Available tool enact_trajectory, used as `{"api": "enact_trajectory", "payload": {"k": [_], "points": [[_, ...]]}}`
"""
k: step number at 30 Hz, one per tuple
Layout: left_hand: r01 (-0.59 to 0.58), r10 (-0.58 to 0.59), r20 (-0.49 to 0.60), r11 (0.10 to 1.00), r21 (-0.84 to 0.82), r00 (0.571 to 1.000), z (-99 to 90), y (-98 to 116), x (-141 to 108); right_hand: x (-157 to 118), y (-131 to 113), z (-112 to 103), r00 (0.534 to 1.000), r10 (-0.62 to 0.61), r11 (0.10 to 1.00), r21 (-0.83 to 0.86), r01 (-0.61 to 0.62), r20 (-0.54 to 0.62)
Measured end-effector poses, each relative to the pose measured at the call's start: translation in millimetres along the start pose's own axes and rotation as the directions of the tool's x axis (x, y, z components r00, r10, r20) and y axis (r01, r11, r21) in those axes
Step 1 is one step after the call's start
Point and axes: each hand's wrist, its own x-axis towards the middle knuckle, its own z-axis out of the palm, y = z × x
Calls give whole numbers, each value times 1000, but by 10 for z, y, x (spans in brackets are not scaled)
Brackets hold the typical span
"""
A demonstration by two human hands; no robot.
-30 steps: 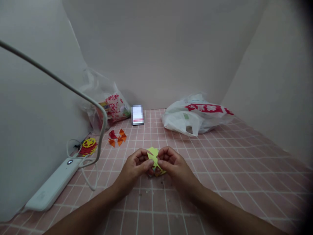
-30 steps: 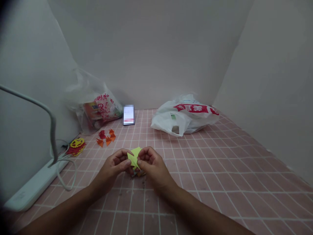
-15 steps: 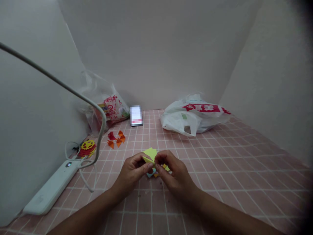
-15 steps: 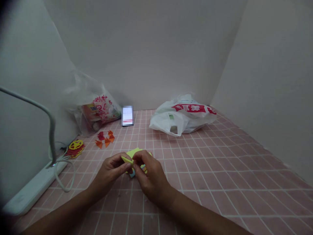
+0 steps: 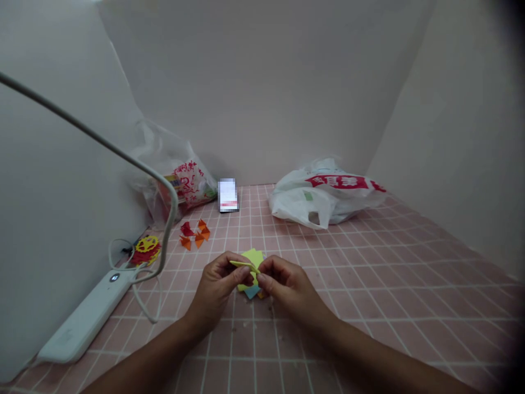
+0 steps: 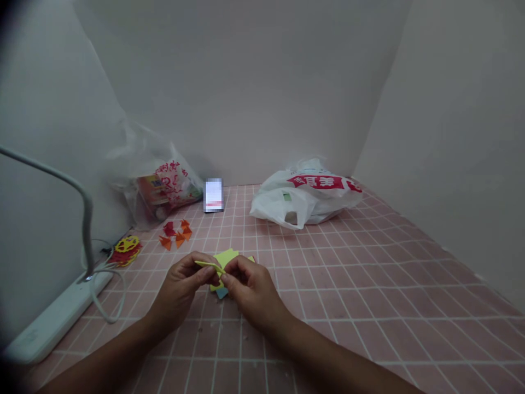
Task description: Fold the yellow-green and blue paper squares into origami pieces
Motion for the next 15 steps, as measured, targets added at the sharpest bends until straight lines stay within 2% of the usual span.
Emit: {"api": "enact_trajectory", "payload": {"k": [4, 10, 15], "points": [[-15, 15, 17, 1000, 17, 1000, 2, 12, -3, -3, 8, -11, 999, -13, 999, -43, 11, -45], [-81, 75, 37, 981, 174, 996, 4, 65, -5, -17, -25, -30, 993, -89, 980, -185, 74, -74], [-141, 134, 46, 971, 192, 990, 14, 61, -6, -10, -19, -18, 996, -45, 997, -58, 41, -71]]}}
